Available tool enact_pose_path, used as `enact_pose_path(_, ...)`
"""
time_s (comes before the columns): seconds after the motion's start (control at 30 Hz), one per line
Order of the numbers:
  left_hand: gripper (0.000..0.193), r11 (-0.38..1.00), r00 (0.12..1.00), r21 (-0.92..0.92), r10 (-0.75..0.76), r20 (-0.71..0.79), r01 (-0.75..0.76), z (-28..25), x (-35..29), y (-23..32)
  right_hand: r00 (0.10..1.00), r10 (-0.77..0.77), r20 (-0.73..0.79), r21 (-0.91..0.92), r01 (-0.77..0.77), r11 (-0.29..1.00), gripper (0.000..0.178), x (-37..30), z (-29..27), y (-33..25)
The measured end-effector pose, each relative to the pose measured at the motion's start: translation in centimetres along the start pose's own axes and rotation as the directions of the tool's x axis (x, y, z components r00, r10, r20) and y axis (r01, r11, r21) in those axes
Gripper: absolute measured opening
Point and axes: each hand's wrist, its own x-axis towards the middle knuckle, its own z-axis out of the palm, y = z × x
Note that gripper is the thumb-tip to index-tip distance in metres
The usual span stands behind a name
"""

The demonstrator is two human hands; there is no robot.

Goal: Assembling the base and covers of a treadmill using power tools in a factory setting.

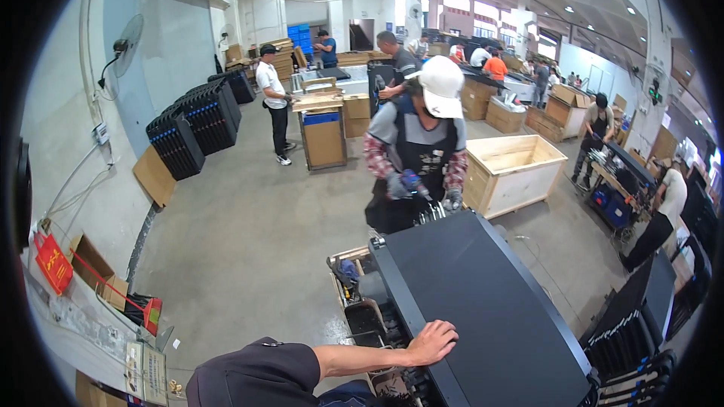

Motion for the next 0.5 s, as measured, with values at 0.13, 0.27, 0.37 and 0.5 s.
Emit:
enact_pose_path(0.13, 0.018, 1.000, 1.000, -0.019, -0.003, 0.014, 0.003, -0.1, 0.3, 0.0, 0.997, 0.070, 0.015, 0.202, -0.072, 0.977, 0.045, 0.4, 0.5, -4.1)
enact_pose_path(0.27, 0.018, 1.000, 1.000, 0.005, -0.010, 0.010, 0.010, -0.2, -0.1, -0.5, 0.989, 0.021, -0.149, 0.173, 0.006, 0.985, 0.024, 1.9, 1.5, -4.6)
enact_pose_path(0.37, 0.021, 0.999, 0.999, 0.016, -0.029, 0.045, 0.029, 0.0, -0.3, -0.6, 0.989, -0.067, -0.131, -0.042, 0.062, 0.997, 0.023, 1.7, 1.4, -4.2)
enact_pose_path(0.5, 0.020, 1.000, 0.999, 0.010, -0.018, 0.049, 0.018, 0.0, -0.7, -0.5, 0.980, -0.190, -0.062, -0.320, 0.161, 0.934, 0.022, 1.2, 0.5, -3.3)
